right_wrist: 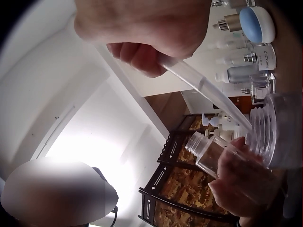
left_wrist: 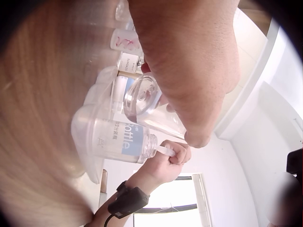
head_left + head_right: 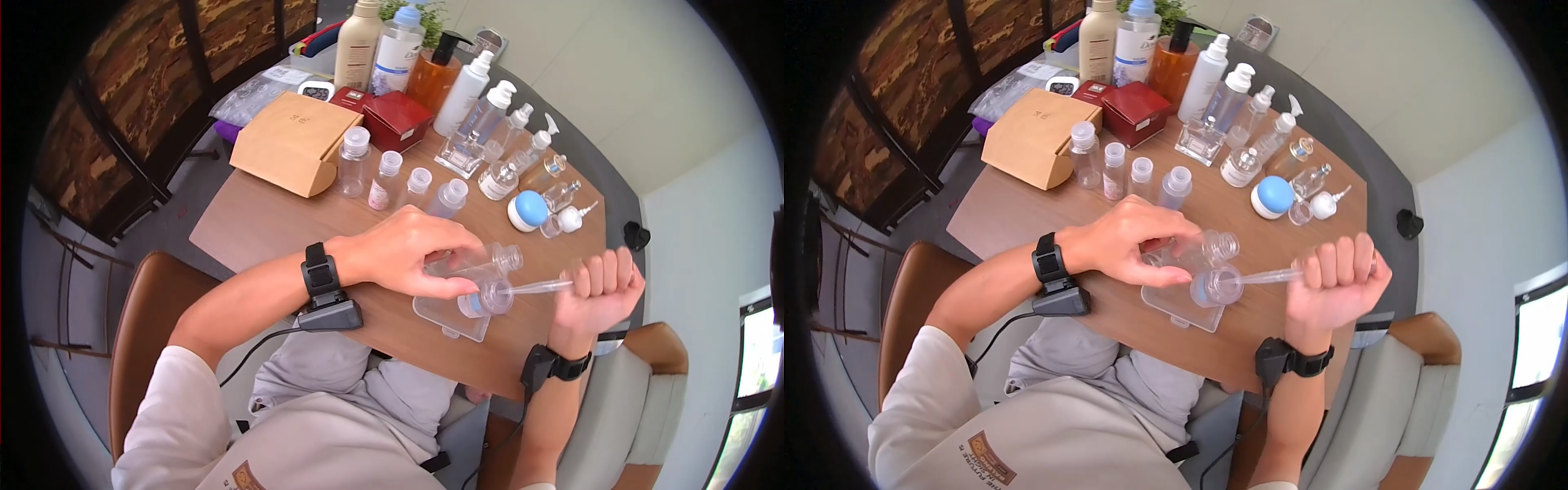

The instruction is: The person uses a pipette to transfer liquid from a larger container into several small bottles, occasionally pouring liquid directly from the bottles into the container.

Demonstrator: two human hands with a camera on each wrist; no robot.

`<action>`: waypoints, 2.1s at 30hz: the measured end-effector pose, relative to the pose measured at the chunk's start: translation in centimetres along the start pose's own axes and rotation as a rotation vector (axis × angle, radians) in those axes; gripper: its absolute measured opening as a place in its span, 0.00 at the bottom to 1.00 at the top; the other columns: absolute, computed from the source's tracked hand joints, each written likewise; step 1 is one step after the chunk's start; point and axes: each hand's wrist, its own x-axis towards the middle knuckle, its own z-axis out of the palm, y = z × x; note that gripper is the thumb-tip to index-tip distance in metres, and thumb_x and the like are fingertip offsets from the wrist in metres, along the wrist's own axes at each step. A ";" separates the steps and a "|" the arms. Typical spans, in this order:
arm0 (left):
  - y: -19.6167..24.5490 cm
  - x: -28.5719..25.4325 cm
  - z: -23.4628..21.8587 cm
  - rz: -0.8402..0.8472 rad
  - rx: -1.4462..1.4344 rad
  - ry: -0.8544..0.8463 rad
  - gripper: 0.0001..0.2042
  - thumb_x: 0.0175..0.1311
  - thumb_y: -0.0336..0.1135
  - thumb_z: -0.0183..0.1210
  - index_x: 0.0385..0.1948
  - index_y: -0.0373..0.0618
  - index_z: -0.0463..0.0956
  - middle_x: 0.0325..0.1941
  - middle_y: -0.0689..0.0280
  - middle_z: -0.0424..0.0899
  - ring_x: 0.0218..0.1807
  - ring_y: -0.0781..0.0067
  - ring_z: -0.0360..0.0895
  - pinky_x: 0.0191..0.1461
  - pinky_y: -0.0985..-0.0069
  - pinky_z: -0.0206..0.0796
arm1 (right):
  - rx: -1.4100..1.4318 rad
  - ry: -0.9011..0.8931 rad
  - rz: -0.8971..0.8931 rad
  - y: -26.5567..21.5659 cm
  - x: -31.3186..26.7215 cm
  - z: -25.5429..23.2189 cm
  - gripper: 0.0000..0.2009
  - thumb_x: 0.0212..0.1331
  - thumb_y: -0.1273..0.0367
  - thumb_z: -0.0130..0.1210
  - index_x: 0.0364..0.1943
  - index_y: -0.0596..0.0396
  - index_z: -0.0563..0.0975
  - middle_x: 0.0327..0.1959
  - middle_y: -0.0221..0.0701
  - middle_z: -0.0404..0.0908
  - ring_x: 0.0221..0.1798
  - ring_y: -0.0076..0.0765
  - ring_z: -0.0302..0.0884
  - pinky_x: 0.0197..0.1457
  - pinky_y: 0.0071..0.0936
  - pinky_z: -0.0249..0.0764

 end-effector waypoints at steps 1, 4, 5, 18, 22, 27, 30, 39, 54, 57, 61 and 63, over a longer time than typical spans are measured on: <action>0.0 0.0 -0.1 0.001 0.012 -0.008 0.19 0.53 0.40 0.71 0.44 0.43 0.80 0.25 0.69 0.80 0.16 0.77 0.68 0.20 0.77 0.60 | 0.055 0.014 0.033 0.0 0.1 -0.4 0.17 0.66 0.66 0.39 0.17 0.43 0.53 0.12 0.18 0.46 0.15 0.18 0.35 0.16 0.22 0.36; 0.1 0.2 -0.2 0.005 0.008 -0.046 0.19 0.53 0.40 0.71 0.44 0.42 0.79 0.26 0.70 0.80 0.16 0.77 0.68 0.20 0.77 0.59 | 0.181 0.023 0.051 -0.1 0.4 -1.6 0.17 0.65 0.67 0.39 0.17 0.43 0.54 0.13 0.18 0.48 0.16 0.18 0.38 0.17 0.22 0.38; 0.2 0.3 -0.2 0.009 0.003 -0.076 0.19 0.53 0.40 0.71 0.44 0.42 0.79 0.26 0.70 0.80 0.16 0.77 0.68 0.20 0.77 0.59 | 0.226 0.048 0.064 -0.1 0.5 -2.0 0.16 0.65 0.67 0.40 0.17 0.44 0.55 0.13 0.17 0.48 0.16 0.18 0.38 0.17 0.22 0.38; 0.3 0.5 0.1 -0.034 0.033 -0.154 0.19 0.50 0.38 0.72 0.43 0.42 0.80 0.25 0.69 0.79 0.17 0.77 0.68 0.21 0.78 0.60 | 0.374 0.173 0.077 0.0 0.5 -4.1 0.15 0.60 0.69 0.40 0.15 0.43 0.55 0.14 0.17 0.47 0.16 0.18 0.39 0.18 0.22 0.38; 0.2 0.6 0.2 -0.017 0.023 -0.145 0.20 0.49 0.38 0.72 0.42 0.41 0.80 0.25 0.69 0.80 0.17 0.77 0.67 0.22 0.79 0.60 | 0.355 0.169 0.086 0.2 0.5 -4.3 0.16 0.60 0.68 0.41 0.15 0.43 0.55 0.14 0.17 0.47 0.16 0.18 0.39 0.18 0.21 0.38; 0.4 0.7 0.3 -0.028 0.054 -0.170 0.19 0.48 0.37 0.72 0.42 0.40 0.79 0.24 0.69 0.79 0.17 0.77 0.66 0.22 0.79 0.59 | 0.324 0.189 0.060 0.2 0.4 -4.4 0.16 0.61 0.67 0.41 0.16 0.42 0.55 0.14 0.16 0.47 0.16 0.17 0.40 0.17 0.21 0.38; 0.2 0.8 0.5 -0.019 0.059 -0.161 0.19 0.48 0.37 0.72 0.41 0.40 0.79 0.24 0.70 0.78 0.17 0.77 0.66 0.21 0.79 0.58 | 0.333 0.195 0.063 0.2 0.4 -4.4 0.15 0.61 0.67 0.41 0.16 0.42 0.55 0.14 0.16 0.46 0.16 0.17 0.40 0.18 0.21 0.38; 0.2 0.5 0.5 -0.073 0.096 -0.184 0.19 0.50 0.42 0.69 0.40 0.39 0.80 0.24 0.68 0.80 0.19 0.75 0.71 0.24 0.78 0.62 | 0.346 0.203 0.065 0.2 0.4 -4.5 0.15 0.60 0.66 0.42 0.16 0.42 0.55 0.13 0.16 0.46 0.16 0.17 0.40 0.18 0.21 0.37; 0.2 0.5 0.4 -0.133 0.112 -0.234 0.20 0.53 0.43 0.67 0.42 0.37 0.80 0.25 0.67 0.81 0.21 0.75 0.76 0.28 0.79 0.67 | 0.323 0.232 0.064 0.2 0.3 -4.3 0.15 0.59 0.66 0.41 0.15 0.42 0.57 0.13 0.15 0.46 0.16 0.17 0.39 0.18 0.21 0.37; 0.1 0.4 0.4 -0.132 0.113 -0.232 0.20 0.53 0.43 0.67 0.42 0.37 0.80 0.25 0.67 0.81 0.21 0.76 0.76 0.27 0.79 0.67 | 0.315 0.236 0.057 0.2 0.3 -4.3 0.15 0.60 0.66 0.41 0.15 0.42 0.57 0.13 0.15 0.46 0.16 0.17 0.39 0.18 0.21 0.37; -0.2 0.4 0.8 -0.079 0.066 -0.176 0.19 0.47 0.38 0.72 0.40 0.39 0.80 0.25 0.68 0.79 0.17 0.76 0.68 0.20 0.78 0.59 | 0.316 0.222 0.057 0.2 0.4 -4.4 0.15 0.60 0.66 0.40 0.15 0.42 0.57 0.13 0.15 0.46 0.16 0.17 0.39 0.18 0.21 0.37; 0.0 0.4 0.5 -0.105 0.091 -0.205 0.19 0.50 0.40 0.69 0.41 0.38 0.80 0.25 0.68 0.81 0.19 0.76 0.72 0.24 0.78 0.63 | 0.316 0.211 0.056 0.3 0.4 -4.5 0.15 0.60 0.66 0.40 0.15 0.42 0.57 0.13 0.15 0.46 0.16 0.17 0.39 0.18 0.21 0.37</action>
